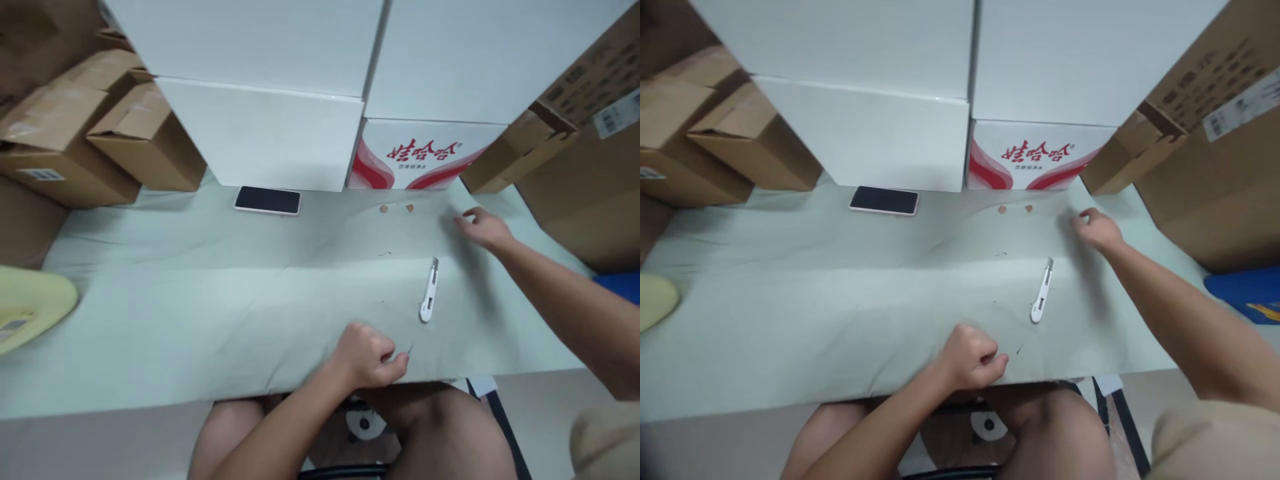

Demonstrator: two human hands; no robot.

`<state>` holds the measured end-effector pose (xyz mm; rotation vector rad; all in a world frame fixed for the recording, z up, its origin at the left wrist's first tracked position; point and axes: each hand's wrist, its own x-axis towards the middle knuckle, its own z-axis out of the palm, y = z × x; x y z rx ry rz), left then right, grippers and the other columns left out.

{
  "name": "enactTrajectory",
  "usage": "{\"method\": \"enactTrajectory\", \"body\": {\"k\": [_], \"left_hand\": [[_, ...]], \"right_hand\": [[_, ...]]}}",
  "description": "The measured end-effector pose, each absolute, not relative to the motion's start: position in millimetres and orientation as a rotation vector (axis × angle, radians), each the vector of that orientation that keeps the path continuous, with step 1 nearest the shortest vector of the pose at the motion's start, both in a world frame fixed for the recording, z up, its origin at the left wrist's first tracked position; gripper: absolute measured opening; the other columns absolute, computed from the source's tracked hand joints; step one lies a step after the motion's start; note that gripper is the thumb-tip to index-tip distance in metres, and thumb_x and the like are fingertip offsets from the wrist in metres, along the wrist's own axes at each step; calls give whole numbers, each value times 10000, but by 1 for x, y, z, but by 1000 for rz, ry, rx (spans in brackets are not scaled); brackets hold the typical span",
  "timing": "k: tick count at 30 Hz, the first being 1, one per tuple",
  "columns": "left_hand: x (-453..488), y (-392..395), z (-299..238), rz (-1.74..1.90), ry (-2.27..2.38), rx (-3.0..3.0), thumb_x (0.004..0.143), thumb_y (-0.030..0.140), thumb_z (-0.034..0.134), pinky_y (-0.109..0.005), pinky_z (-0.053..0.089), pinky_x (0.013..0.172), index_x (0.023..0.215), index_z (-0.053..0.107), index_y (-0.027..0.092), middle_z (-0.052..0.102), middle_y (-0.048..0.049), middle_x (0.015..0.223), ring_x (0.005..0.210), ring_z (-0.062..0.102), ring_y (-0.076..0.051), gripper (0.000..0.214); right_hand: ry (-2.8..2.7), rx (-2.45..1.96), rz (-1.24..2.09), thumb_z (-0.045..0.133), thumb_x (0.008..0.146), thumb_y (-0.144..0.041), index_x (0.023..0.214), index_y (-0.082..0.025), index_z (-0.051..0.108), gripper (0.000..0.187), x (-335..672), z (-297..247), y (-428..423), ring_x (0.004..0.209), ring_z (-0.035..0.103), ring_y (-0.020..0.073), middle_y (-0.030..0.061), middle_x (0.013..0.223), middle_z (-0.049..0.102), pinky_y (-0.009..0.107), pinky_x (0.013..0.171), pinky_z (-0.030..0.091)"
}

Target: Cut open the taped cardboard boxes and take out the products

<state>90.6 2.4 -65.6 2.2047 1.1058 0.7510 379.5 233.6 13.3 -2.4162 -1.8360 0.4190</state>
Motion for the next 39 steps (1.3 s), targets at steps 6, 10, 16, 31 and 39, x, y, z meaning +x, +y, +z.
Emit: {"method": "enactTrajectory", "body": {"k": [6,10,16,31,39], "left_hand": [[81,-12,-47,674,1169,2225,830,481,591,-287,161,481,535,663,193,661,-27,508,519,609,-154,418],[66,-19,-34,799,1207,2152,831,487,593,-272,175,489,537,667,189,651,-28,496,546,626,-153,426],[30,-16,-16,923,1307,1846,782,514,622,-260,208,515,463,522,177,529,11,441,512,500,-117,475],[-29,-3,-7,923,1325,1581,706,402,647,-269,268,571,459,331,172,316,27,450,515,391,-111,463],[-33,1,-8,891,1427,1652,708,291,642,-267,316,548,516,510,193,470,-6,497,602,536,-163,253]], "right_hand": [[-2218,-2405,589,545,819,-652,1314,-166,489,696,327,-5,119,716,642,271,89,776,687,360,688,445],[-2317,-2178,563,527,780,-492,1261,-184,435,579,298,-12,92,659,640,234,52,787,686,344,659,466],[-2300,-1713,870,505,785,-600,963,-213,553,429,181,28,122,645,570,190,38,720,613,322,606,464],[-2685,-1189,-40,582,887,-356,1478,-258,441,615,-216,63,237,1434,325,397,154,1583,318,642,1120,321],[-2727,-1234,-40,559,870,-243,1484,-119,393,648,-226,54,251,1419,364,406,219,1543,366,668,1122,297]]}}
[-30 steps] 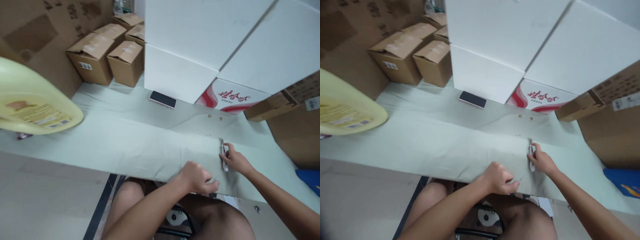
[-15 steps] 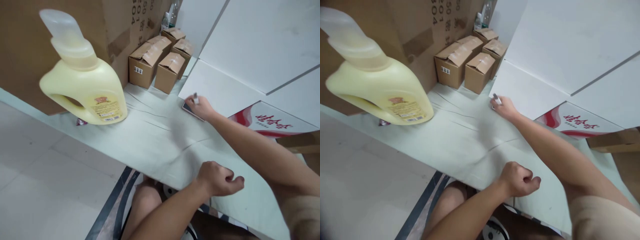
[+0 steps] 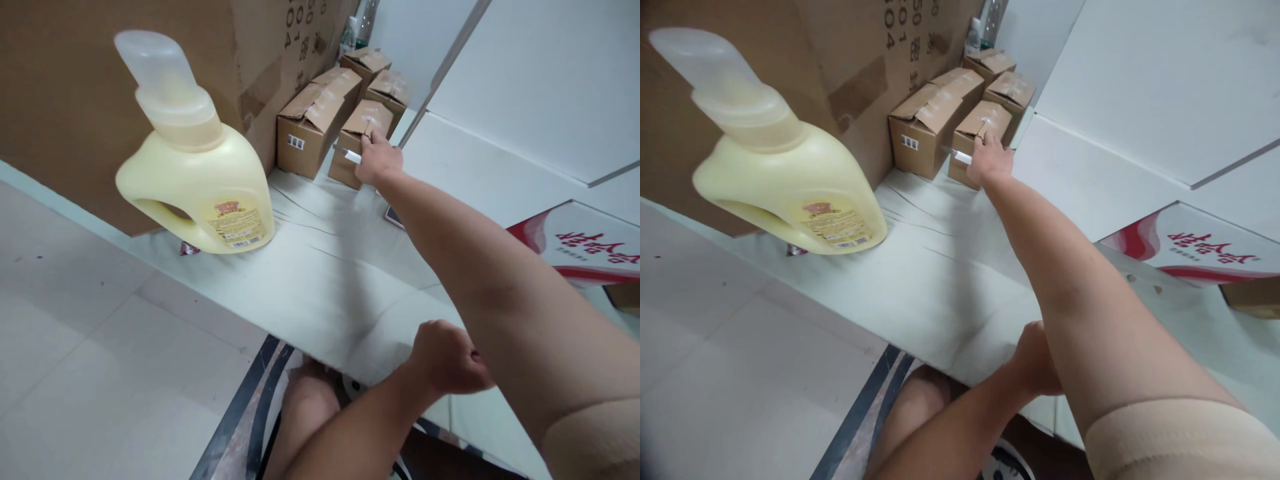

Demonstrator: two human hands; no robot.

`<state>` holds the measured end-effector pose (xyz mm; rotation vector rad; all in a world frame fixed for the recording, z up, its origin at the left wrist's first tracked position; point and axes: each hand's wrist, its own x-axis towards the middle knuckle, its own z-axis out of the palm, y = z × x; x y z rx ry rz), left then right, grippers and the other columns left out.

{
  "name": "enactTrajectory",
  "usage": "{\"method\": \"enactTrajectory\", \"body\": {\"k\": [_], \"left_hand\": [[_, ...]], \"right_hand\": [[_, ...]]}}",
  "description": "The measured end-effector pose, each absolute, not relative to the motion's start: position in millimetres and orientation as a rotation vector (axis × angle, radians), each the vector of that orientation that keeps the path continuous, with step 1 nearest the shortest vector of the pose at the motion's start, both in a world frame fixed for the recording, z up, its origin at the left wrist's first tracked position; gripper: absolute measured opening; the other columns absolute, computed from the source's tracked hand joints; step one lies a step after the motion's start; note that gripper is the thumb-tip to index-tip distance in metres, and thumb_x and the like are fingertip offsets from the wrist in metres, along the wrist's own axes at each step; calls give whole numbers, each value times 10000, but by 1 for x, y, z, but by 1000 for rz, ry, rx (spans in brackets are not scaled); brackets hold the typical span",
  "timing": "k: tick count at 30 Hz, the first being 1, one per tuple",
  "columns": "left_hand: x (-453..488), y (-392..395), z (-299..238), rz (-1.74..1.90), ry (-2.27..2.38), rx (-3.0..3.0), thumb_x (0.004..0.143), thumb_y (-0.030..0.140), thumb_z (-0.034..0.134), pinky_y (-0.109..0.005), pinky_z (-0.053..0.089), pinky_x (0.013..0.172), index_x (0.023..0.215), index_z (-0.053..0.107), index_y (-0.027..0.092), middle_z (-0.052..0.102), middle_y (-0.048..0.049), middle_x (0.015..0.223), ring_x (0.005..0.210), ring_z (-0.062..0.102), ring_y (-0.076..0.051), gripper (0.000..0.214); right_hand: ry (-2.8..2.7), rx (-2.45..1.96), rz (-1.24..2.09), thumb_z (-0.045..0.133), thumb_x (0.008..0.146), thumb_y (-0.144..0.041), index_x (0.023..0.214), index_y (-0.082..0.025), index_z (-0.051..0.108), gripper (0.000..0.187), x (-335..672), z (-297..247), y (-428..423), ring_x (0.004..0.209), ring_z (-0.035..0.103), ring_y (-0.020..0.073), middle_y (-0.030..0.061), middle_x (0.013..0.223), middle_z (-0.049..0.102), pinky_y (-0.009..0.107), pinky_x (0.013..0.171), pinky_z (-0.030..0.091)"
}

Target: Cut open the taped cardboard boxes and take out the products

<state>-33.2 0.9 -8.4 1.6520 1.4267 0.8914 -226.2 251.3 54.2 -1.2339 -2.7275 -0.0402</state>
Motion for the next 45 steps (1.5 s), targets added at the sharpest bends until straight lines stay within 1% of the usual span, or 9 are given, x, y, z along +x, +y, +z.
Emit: {"method": "enactTrajectory", "body": {"k": [8,12,15,22,26,30,35,41,45], "left_hand": [[-77,-4,-5,1619,1611,1308,921,377,422,-274,348,551,575,427,197,427,10,522,519,386,-110,390],[-114,-10,-9,2260,1790,1033,946,402,435,-332,485,801,983,577,187,591,-60,865,834,578,-188,261],[-136,-10,-11,2472,1909,759,908,441,519,-414,456,1021,1208,510,196,559,-126,1223,1177,545,-248,388],[-128,0,-3,2057,1627,993,854,399,602,-315,516,774,939,655,207,671,-55,970,928,633,-202,217],[-90,13,-5,1732,1331,1258,815,418,664,-273,494,661,984,651,236,619,-26,886,776,604,-156,249],[-52,26,-14,1579,1164,1402,795,554,685,-391,531,937,1151,662,281,606,-78,1148,1152,582,-260,449],[-30,36,-18,1536,1095,1316,714,579,752,-497,323,1215,1200,652,334,502,-42,1450,1471,336,-340,553],[-21,29,-14,1533,1007,1123,570,470,825,-378,519,907,1027,642,296,575,-31,1129,1039,575,-244,522],[-12,16,-12,1532,1016,1176,549,516,839,-307,491,749,857,562,248,514,-26,970,862,529,-186,494]], "right_hand": [[-2842,-773,-93,555,854,-315,1498,-142,376,690,-124,57,198,1412,441,388,189,1633,311,614,1100,396],[-2781,-582,183,493,901,-350,1443,-213,477,559,0,51,139,1472,422,281,118,1597,412,486,1160,430],[-2390,-984,269,521,890,-343,1126,-248,652,286,91,29,91,1307,594,272,120,1395,615,471,1115,476],[-1081,-1528,753,547,753,-420,820,-267,491,176,194,-30,35,725,662,214,8,698,579,445,848,575],[-972,-1490,736,542,740,-472,815,-255,492,235,208,-35,43,707,607,184,7,711,560,360,753,546],[-1064,-1517,676,578,728,-502,808,-235,527,283,225,-41,46,864,622,198,39,869,640,333,794,528],[-1142,-1491,774,601,782,-525,817,-236,549,296,243,-45,41,781,592,147,7,820,647,275,722,504],[-784,-1400,1056,508,811,-678,854,-269,375,432,257,-26,43,378,264,104,-105,468,249,247,415,268],[-672,-1314,1075,273,905,-579,889,-266,283,314,271,-19,43,421,336,116,-82,529,273,248,459,311]]}}
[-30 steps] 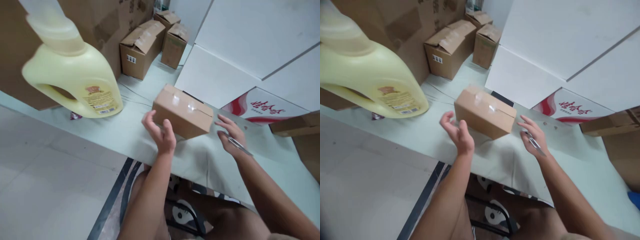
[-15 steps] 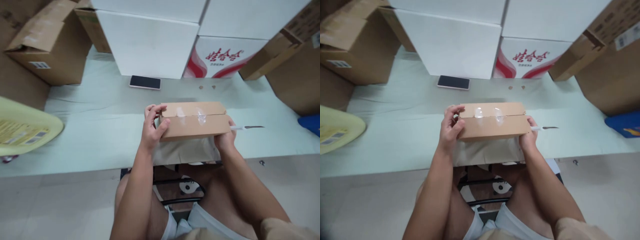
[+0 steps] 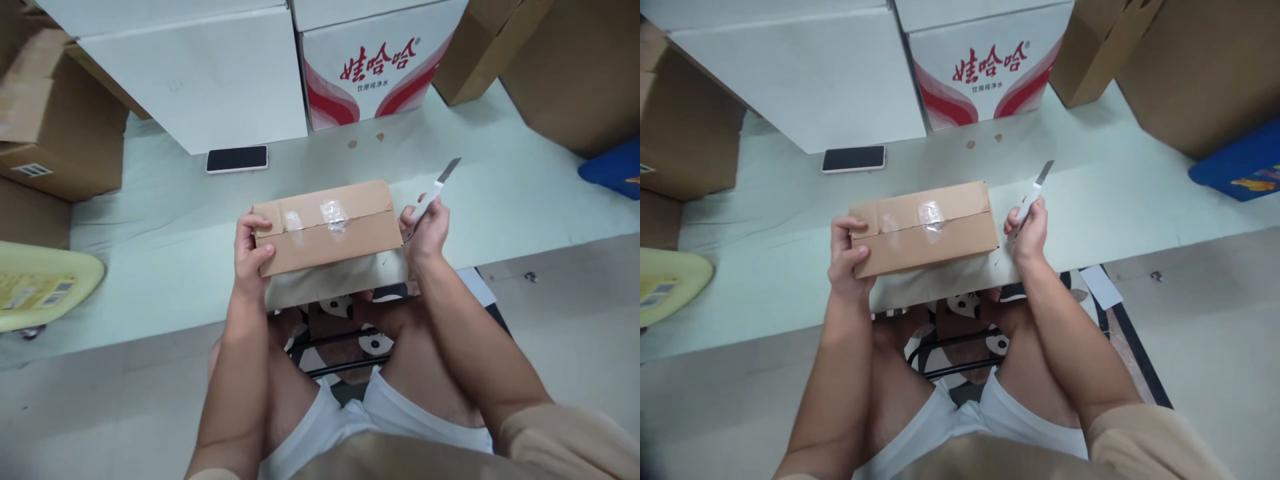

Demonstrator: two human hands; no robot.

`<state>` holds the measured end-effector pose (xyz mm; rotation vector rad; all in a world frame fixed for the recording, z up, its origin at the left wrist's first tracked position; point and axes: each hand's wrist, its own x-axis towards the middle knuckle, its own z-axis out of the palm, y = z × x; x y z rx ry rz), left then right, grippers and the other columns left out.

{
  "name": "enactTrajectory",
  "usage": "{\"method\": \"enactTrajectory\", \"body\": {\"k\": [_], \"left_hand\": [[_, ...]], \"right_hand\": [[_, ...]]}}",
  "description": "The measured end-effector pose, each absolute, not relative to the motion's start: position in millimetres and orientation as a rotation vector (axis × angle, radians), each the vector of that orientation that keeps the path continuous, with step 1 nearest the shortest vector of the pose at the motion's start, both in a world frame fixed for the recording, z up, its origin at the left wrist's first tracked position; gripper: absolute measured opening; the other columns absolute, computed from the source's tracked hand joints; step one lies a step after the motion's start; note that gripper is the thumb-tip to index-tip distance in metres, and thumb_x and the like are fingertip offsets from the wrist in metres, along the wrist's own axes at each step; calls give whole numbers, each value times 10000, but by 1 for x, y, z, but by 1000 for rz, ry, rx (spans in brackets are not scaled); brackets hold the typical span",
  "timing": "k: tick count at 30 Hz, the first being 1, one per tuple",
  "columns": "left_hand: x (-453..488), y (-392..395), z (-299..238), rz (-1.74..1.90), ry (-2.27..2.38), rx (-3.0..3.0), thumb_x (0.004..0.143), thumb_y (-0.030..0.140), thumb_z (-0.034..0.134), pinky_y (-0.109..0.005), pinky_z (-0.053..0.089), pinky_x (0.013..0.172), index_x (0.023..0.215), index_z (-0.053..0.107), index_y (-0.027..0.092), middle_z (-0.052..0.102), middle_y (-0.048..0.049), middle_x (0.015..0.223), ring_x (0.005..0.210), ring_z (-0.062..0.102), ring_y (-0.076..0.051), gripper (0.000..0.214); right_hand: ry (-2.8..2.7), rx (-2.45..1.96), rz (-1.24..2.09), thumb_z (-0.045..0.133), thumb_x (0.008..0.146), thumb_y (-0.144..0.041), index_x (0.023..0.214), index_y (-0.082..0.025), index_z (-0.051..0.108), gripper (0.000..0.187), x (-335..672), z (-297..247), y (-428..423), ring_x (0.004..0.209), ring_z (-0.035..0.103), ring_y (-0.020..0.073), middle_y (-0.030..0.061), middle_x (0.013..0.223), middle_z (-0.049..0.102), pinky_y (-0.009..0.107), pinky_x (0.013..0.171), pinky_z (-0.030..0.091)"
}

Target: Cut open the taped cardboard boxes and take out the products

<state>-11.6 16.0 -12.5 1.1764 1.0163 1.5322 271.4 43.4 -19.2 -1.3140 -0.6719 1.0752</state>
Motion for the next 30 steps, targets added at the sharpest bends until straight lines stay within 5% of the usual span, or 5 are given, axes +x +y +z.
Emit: {"method": "enactTrajectory", "body": {"k": [7,10,14,22,30], "left_hand": [[7,5,-15,1518,1059,1199,591,631,828,-331,478,825,810,463,237,484,-23,948,921,539,-201,580],[10,5,-15,1512,1034,1201,577,657,823,-339,492,833,813,465,238,513,-29,985,949,548,-213,599],[12,6,-15,1538,1031,1221,607,667,795,-364,509,850,824,495,242,555,-36,989,953,567,-229,563],[18,-14,-15,1515,1085,1397,754,689,672,-456,464,1024,886,560,257,572,-65,1073,1118,555,-294,465],[24,-26,-20,1523,1050,1556,860,635,582,-513,443,1056,945,559,273,539,-84,1115,1174,524,-308,372]], "right_hand": [[-916,-1259,657,476,869,-403,1073,-321,318,271,286,1,24,552,517,107,-54,792,542,276,591,460],[-965,-1063,572,427,866,-367,1060,-334,398,198,282,28,-2,654,603,125,-36,817,554,320,698,527],[-1190,-1173,508,295,885,-487,1218,-375,478,396,276,53,-33,870,682,206,33,884,580,415,799,567],[-1180,-990,451,524,953,-561,932,-315,631,269,235,52,-48,446,477,83,-48,622,471,242,424,425],[-1296,-957,439,740,845,-480,812,-225,722,258,204,50,-49,490,615,99,-40,649,631,237,377,456]]}}
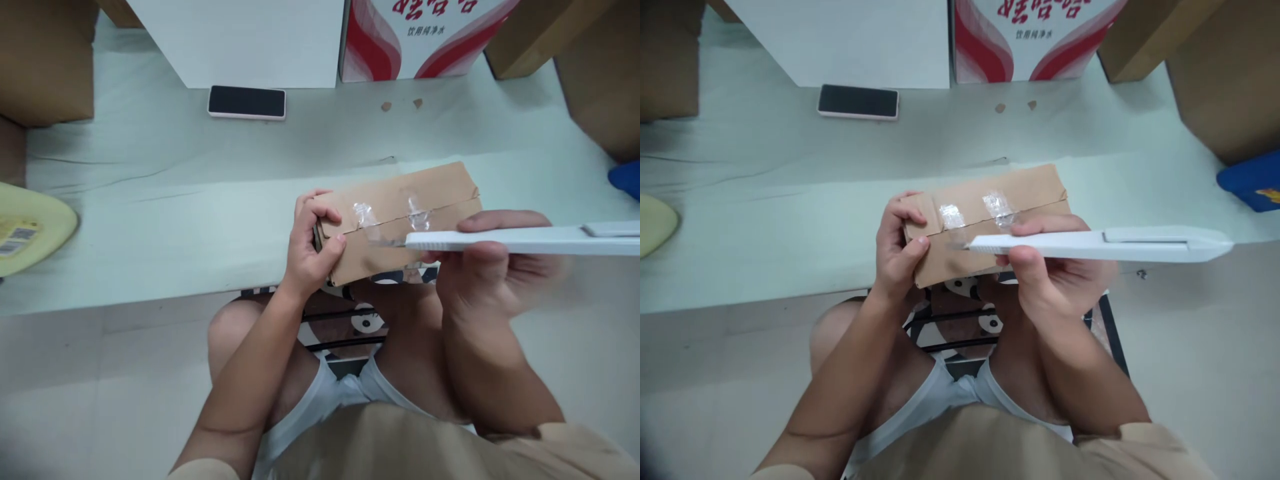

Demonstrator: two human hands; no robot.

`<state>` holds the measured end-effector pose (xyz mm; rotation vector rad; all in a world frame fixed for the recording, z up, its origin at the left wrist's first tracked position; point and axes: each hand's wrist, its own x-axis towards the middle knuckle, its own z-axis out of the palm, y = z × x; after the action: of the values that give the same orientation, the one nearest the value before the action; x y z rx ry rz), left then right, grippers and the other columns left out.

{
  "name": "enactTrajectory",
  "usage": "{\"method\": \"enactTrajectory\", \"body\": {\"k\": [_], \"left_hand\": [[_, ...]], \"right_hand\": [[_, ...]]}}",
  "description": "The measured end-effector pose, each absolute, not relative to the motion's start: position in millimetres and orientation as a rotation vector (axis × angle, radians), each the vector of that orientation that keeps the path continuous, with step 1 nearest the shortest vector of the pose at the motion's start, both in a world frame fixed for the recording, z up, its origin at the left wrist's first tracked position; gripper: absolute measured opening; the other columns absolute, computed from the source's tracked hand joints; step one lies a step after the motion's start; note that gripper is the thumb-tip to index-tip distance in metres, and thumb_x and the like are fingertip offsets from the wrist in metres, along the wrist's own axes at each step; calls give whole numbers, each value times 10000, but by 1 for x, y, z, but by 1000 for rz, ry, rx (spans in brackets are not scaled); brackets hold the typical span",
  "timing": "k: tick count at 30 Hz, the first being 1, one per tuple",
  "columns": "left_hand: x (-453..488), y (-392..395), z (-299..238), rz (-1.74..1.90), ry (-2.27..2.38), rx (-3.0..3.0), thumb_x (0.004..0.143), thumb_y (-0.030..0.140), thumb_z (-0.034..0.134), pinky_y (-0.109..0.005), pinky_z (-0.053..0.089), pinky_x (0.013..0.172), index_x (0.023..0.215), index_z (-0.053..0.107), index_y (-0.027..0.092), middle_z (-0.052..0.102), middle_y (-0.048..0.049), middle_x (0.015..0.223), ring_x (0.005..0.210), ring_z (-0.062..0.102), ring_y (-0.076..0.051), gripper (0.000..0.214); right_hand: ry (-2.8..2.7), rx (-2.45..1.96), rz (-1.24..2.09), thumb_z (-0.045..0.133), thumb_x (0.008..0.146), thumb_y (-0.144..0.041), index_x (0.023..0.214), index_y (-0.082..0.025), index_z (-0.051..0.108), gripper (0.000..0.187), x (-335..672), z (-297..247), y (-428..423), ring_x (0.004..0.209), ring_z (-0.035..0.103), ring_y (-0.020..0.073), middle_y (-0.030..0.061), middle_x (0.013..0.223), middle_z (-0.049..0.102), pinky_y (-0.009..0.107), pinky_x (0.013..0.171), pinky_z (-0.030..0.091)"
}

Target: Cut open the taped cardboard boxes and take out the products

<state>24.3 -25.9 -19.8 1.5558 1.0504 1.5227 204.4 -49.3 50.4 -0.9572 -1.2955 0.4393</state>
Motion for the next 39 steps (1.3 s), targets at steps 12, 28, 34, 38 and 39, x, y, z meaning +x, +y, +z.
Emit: {"method": "enactTrajectory", "body": {"k": [12,28,34,38,39], "left_hand": [[22,-25,-23,1563,1046,1669,882,573,595,-494,491,1008,992,558,274,562,-94,1109,1213,527,-306,321],[25,-22,-31,1615,1014,1652,867,634,605,-510,466,1025,1007,557,261,536,-75,1120,1206,536,-318,401],[23,-21,-31,1584,978,1630,834,622,664,-545,416,1057,1026,552,259,517,-69,1132,1239,499,-332,426],[22,-20,-30,1567,969,1608,810,638,685,-553,406,1068,1013,549,257,515,-67,1124,1246,487,-337,453],[22,-20,-30,1564,965,1606,807,639,686,-549,409,1064,1012,548,258,515,-66,1122,1244,488,-335,454]], "right_hand": [[-1337,-1175,399,716,867,-465,758,-229,665,265,198,54,-45,467,561,113,-36,572,586,271,407,424],[-1426,-1282,365,713,860,-477,774,-200,659,295,204,53,-40,476,565,92,-44,594,608,253,431,412],[-1458,-1440,274,644,890,-539,799,-213,670,339,209,54,-39,495,541,95,-42,553,581,263,507,415],[-1423,-1410,258,649,896,-470,787,-210,641,282,208,53,-37,492,522,88,-55,552,553,262,506,399],[-1414,-1390,253,657,893,-431,785,-209,634,248,207,53,-37,494,514,83,-59,560,550,258,506,393]]}}
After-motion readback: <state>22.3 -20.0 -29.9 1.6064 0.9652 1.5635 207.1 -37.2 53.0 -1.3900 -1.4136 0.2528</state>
